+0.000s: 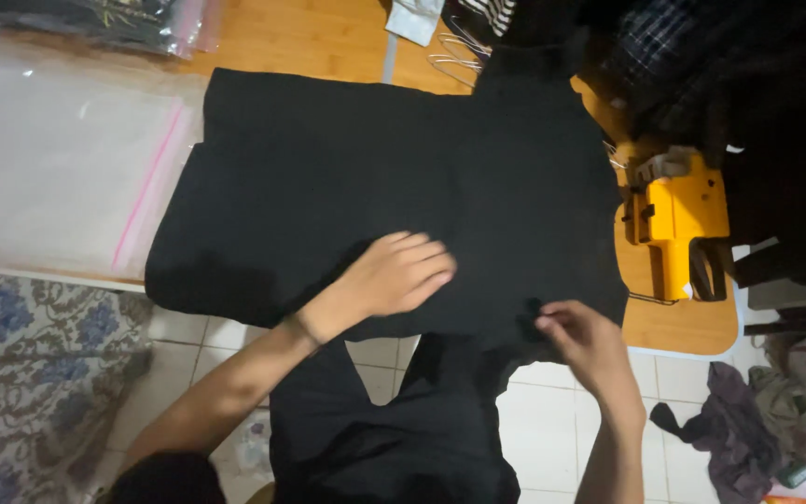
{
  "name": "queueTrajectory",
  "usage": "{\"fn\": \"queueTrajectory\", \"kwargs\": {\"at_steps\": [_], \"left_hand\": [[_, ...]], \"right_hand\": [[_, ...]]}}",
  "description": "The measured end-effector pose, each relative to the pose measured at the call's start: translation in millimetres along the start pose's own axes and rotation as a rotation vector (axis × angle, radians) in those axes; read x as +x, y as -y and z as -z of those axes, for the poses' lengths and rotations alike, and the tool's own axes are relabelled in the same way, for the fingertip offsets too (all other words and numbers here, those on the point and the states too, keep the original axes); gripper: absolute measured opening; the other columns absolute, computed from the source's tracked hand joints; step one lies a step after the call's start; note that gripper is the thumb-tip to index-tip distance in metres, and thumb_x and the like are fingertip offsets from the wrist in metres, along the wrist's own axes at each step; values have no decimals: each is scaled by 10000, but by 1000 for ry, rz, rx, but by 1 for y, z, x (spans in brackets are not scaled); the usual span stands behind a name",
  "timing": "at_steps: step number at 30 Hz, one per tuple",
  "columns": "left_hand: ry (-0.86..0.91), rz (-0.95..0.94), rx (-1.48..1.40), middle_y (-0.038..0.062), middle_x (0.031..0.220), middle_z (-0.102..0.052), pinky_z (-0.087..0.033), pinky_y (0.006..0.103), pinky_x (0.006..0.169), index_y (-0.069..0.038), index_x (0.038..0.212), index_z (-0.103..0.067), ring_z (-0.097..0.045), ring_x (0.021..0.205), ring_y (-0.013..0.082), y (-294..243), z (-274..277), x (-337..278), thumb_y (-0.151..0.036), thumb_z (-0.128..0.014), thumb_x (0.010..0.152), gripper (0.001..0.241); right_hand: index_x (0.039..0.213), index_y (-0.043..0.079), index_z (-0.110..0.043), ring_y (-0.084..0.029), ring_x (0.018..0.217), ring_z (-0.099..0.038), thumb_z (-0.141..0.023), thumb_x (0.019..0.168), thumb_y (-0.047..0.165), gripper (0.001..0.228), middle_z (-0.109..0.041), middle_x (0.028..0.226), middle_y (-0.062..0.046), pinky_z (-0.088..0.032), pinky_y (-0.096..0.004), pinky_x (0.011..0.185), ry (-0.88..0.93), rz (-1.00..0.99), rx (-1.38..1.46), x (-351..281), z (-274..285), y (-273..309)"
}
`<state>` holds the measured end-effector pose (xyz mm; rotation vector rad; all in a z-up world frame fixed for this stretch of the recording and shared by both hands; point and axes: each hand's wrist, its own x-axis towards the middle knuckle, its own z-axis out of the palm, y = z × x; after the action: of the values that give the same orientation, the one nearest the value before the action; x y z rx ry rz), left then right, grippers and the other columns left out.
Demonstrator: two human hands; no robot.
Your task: The person unfolds a black t-shirt on a low table, smooths it out, and uses a handheld steamer to press the fabric. They then place the shirt on a hanger and hang it on a nearby clothing rack. Finally, they remove another t-shirt from a plastic bag and begin to unfold it.
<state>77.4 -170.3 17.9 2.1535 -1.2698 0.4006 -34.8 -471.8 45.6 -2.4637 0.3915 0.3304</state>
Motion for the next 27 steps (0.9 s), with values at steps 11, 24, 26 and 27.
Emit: {"fn": "queueTrajectory", "kwargs": {"at_steps": [11, 24, 26, 27], "left_hand": [[165, -114, 152, 6, 1105, -627, -476, 400, 895, -167, 1152, -674, -604, 1069, 235, 56, -143, 191, -65, -697, 847, 322], [222, -468, 510, 15, 1236, -601, -366, 419, 1087, -154, 1354, -581, -533, 1206, 210, 71, -207, 269, -206, -796, 786, 610], [239, -480, 576, 4, 1211, -605, -349, 439, 1111, -163, 1305, -599, -532, 1204, 199, 65, -199, 272, -224, -786, 774, 566], [220, -493, 556, 2, 1203, -606, -358, 429, 1097, -165, 1272, -616, -533, 1198, 194, 62, -193, 272, -224, -785, 751, 551]], "right_hand": [[1236, -7, -647, -331, 942, -692, -766, 933, 294, 444, -694, 1060, -186, -540, -423, 812, -671, -123, 45, -18, -29, -48], [1261, -36, -600, -264, 896, -651, -759, 909, 183, 445, -651, 1068, -187, -532, -367, 759, -777, -42, 252, -20, -40, -45], [1236, -29, -616, -237, 841, -652, -762, 902, 172, 416, -676, 1001, -168, -531, -352, 725, -774, -53, 273, -19, -37, -43], [1219, -17, -625, -217, 756, -640, -755, 902, 172, 391, -678, 934, -140, -520, -340, 679, -720, -119, 298, -19, -33, -41]]}}
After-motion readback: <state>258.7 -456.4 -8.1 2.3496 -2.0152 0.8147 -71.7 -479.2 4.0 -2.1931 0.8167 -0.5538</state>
